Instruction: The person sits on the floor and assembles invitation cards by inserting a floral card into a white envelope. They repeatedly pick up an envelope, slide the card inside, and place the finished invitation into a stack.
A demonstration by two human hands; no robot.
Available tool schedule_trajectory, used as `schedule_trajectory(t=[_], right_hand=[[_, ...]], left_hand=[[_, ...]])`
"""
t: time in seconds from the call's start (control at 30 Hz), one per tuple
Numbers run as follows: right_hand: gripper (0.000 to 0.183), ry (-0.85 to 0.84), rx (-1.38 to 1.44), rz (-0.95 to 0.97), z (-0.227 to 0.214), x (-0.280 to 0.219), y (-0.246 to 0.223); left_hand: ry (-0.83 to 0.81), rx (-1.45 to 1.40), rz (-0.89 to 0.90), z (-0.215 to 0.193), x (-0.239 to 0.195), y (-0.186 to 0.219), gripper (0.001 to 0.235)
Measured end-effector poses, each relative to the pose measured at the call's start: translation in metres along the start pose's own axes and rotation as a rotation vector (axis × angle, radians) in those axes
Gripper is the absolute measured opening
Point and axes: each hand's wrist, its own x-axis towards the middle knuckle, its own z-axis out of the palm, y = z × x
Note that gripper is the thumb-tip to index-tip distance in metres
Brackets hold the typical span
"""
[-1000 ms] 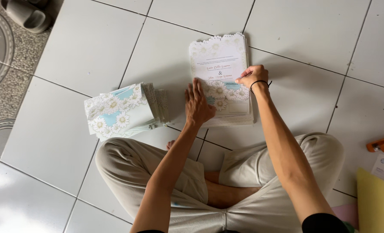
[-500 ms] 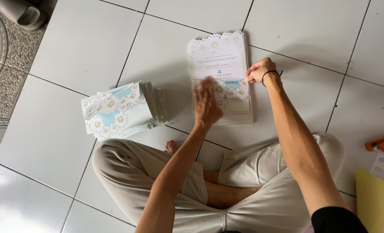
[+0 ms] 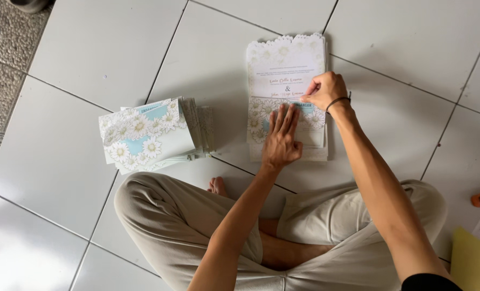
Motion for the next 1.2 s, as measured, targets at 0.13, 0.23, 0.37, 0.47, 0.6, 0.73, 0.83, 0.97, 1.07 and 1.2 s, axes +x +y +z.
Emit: schedule_trajectory(t=[0.13,0.23,0.37,0.47,0.6,0.73,0.83,0.97,1.07,1.2], right_hand=[[0.016,-0.037,0.025,-0.016,0.021,0.013,-0.028],[0.015,-0.051,0.042,-0.037,0.034,0.015,-0.054],[0.014,-0.03,0.048,-0.035,0.048,0.015,-0.082],[0.022,-0.003,0.038,-0.059,0.056,0.015,-0.094],[0.043,0.067,-0.038,-0.101,0.063,0.014,-0.099],[0.058,0.148,-0.073,-0.112,0.066,0.007,-0.113],[0.067,0.154,-0.234,-0.166,0.059,0.001,-0.119],[0.065,0.053,0.092,-0.325,0.038,-0.001,-0.089],[0.054,0.021,0.156,-0.438,0.015,-0.022,-0.046],[0.059,0.071,0.023,-0.436,-0.001,-0.043,-0.007]], left_hand=[[-0.012,0.043,-0.015,-0.005,0.002,0.003,0.095],[-0.036,-0.004,-0.038,-0.002,0.002,0.002,0.1],[-0.071,0.024,-0.05,-0.003,0.002,0.003,0.09],[-0.058,0.004,-0.052,0.002,0.002,0.004,0.085],[-0.023,-0.027,-0.038,-0.004,0.003,0.008,0.079],[-0.031,-0.051,0.024,-0.013,0.006,0.004,0.078],[-0.06,-0.143,0.013,-0.024,0.009,0.004,0.067],[0.049,0.011,0.012,-0.023,0.007,0.009,0.082],[0.067,0.035,-0.008,-0.017,0.003,0.01,0.086],[0.078,0.035,-0.026,-0.019,0.002,0.013,0.083]])
